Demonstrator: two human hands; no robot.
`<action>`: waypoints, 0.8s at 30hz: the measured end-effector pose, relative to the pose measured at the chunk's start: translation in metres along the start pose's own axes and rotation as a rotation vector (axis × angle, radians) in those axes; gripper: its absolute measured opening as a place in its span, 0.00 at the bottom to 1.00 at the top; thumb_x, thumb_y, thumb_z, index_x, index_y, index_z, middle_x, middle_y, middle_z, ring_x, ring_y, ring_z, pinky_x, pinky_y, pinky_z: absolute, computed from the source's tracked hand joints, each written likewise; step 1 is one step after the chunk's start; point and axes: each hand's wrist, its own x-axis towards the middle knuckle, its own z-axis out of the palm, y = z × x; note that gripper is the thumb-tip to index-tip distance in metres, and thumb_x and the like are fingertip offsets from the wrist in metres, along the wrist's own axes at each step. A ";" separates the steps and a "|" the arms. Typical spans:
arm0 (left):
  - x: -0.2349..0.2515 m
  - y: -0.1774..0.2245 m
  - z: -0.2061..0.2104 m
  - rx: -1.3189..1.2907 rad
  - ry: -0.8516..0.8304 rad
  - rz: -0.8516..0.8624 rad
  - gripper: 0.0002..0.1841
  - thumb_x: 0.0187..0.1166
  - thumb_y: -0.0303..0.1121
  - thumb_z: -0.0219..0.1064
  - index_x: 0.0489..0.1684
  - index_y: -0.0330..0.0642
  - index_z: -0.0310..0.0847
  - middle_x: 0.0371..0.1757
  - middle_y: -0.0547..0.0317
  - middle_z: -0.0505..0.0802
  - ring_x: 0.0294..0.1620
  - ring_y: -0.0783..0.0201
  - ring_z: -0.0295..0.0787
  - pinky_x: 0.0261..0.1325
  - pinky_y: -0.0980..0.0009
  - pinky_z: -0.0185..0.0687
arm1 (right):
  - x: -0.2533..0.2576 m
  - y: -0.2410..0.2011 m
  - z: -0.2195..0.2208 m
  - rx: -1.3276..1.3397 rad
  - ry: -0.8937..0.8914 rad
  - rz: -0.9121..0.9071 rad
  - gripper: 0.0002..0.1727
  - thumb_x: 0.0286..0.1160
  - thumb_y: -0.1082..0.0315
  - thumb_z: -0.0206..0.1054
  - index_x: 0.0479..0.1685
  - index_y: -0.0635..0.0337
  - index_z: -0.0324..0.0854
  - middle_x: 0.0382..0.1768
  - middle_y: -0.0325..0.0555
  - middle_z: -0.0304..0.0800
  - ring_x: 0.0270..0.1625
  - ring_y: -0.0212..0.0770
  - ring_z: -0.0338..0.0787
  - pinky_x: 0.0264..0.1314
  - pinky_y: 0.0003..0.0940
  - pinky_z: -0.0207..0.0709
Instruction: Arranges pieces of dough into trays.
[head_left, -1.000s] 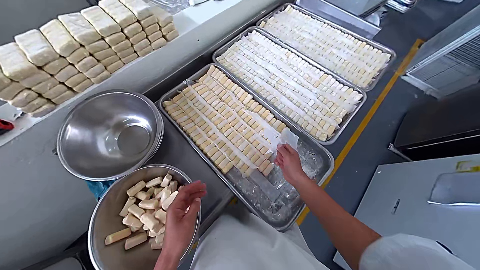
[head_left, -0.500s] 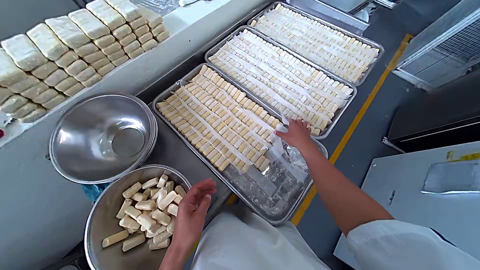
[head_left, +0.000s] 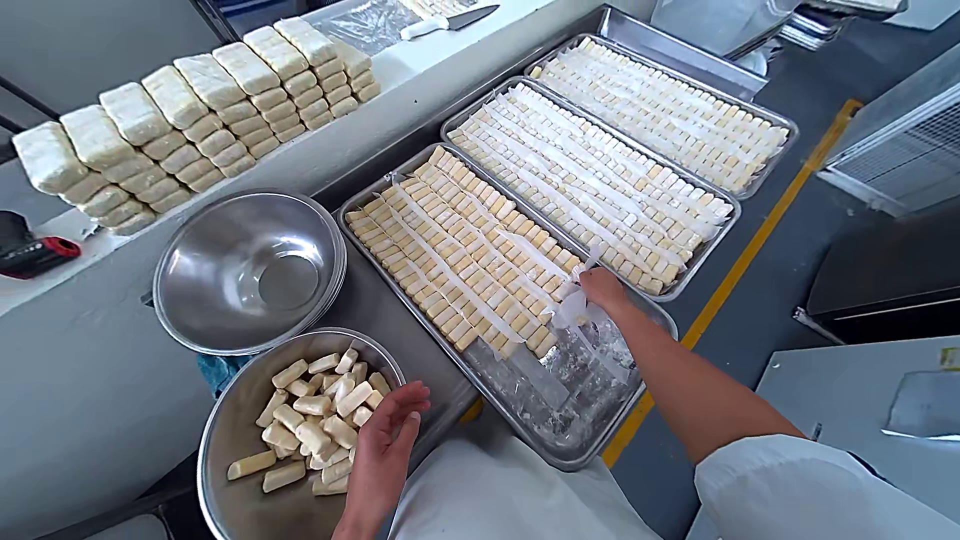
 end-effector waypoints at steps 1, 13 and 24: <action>0.001 0.000 0.000 -0.001 -0.003 0.006 0.20 0.78 0.23 0.54 0.67 0.29 0.79 0.59 0.49 0.93 0.58 0.58 0.93 0.63 0.65 0.90 | -0.001 -0.003 -0.001 -0.066 0.014 0.000 0.33 0.90 0.47 0.46 0.45 0.70 0.85 0.53 0.72 0.89 0.61 0.70 0.88 0.56 0.73 0.75; -0.007 -0.005 -0.018 -0.033 0.075 -0.009 0.19 0.77 0.24 0.53 0.63 0.29 0.80 0.58 0.50 0.94 0.57 0.57 0.93 0.61 0.63 0.90 | -0.175 0.004 -0.004 0.219 0.035 -0.565 0.25 0.89 0.61 0.55 0.16 0.59 0.72 0.11 0.39 0.64 0.15 0.37 0.68 0.20 0.38 0.61; -0.012 0.031 0.017 -0.770 -0.358 -0.261 0.55 0.67 0.80 0.56 0.80 0.37 0.62 0.62 0.62 0.92 0.61 0.65 0.90 0.60 0.62 0.89 | -0.302 -0.134 0.073 0.594 -0.147 -1.096 0.14 0.89 0.62 0.58 0.55 0.61 0.84 0.36 0.41 0.91 0.39 0.28 0.91 0.46 0.28 0.87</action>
